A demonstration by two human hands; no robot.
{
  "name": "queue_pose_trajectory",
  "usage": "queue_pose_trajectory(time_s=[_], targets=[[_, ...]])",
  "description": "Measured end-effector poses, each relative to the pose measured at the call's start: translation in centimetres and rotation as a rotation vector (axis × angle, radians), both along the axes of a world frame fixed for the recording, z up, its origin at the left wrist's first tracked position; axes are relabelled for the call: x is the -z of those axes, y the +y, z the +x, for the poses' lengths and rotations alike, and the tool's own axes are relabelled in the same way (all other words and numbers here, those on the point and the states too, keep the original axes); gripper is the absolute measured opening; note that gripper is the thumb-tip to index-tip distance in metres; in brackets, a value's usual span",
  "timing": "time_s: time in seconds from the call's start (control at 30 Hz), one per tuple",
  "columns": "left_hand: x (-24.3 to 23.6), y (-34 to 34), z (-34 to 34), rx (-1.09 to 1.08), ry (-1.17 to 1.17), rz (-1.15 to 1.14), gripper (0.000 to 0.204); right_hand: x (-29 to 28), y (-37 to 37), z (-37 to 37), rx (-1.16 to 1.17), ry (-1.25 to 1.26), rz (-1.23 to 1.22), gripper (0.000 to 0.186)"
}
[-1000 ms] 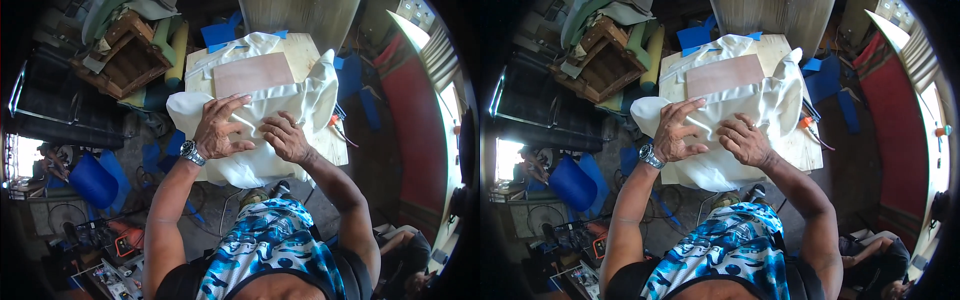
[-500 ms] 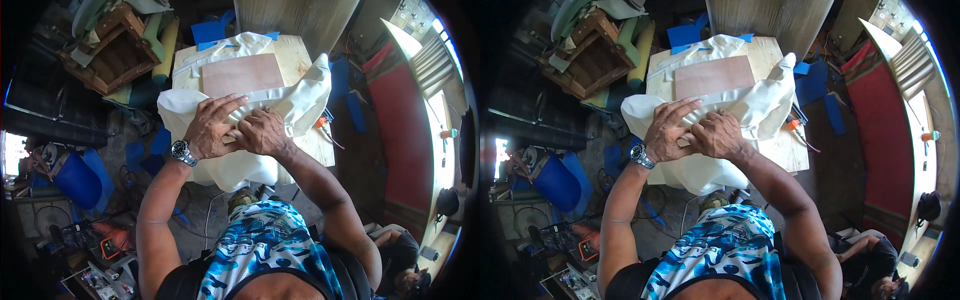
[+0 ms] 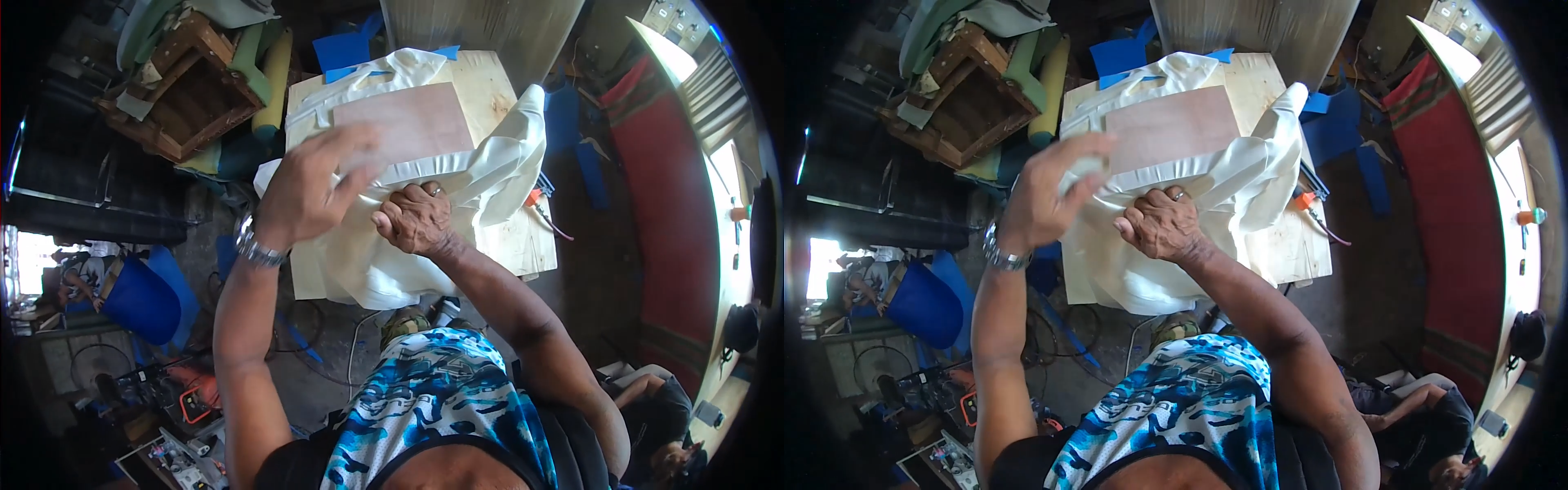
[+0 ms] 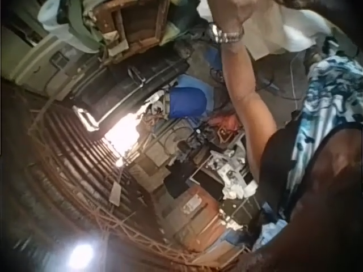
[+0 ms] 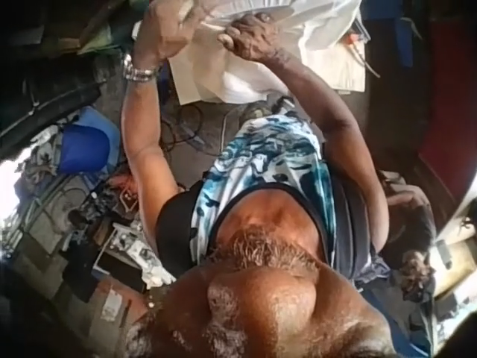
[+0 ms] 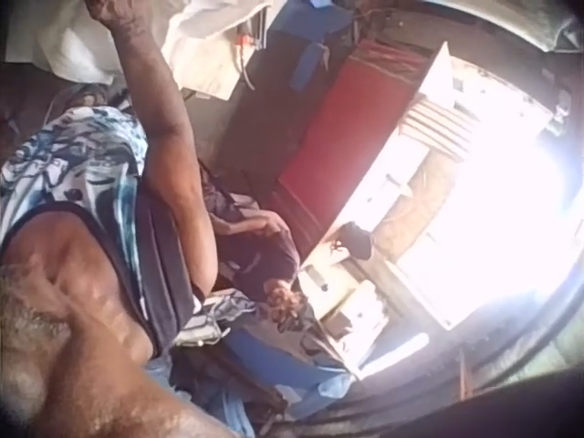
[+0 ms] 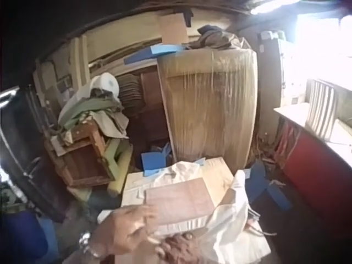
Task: Stapling white fabric to a wooden furniture frame using a pneumatic staple gun.
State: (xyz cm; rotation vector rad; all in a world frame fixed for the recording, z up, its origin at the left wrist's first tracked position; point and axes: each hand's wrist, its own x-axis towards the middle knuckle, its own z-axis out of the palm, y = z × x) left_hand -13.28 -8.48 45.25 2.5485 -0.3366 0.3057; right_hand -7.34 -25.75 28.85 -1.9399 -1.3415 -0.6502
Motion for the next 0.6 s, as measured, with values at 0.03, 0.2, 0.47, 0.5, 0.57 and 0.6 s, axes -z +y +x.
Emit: queue_pose_trajectory(time_s=[0.03,0.2,0.47,0.5,0.57,0.6], targets=[[-0.5,-1.0,1.2,-0.040,-0.034,-0.014,0.030,-0.1,-0.1,-0.2,0.013,0.018,-0.023,0.027],[5.4,-4.0,4.9,-0.031,0.140,0.233,0.030,0.7,0.6,0.1,-0.003,0.024,0.029,0.024],[5.8,-2.9,2.3,-0.104,0.043,0.272,0.043,1.2,0.0,-0.1,-0.082,0.079,0.013,0.019],[5.5,-2.7,2.3,-0.125,0.120,0.290,0.044,1.1,-0.2,-0.1,-0.101,0.117,-0.053,0.020],[5.1,-2.5,2.9,-0.165,0.251,0.264,0.048,1.1,-0.4,-0.3,-0.088,0.098,-0.012,0.020],[5.1,-2.7,3.1,-0.166,0.257,0.264,0.048,1.2,-0.3,-0.3,-0.065,0.067,0.020,0.021]])
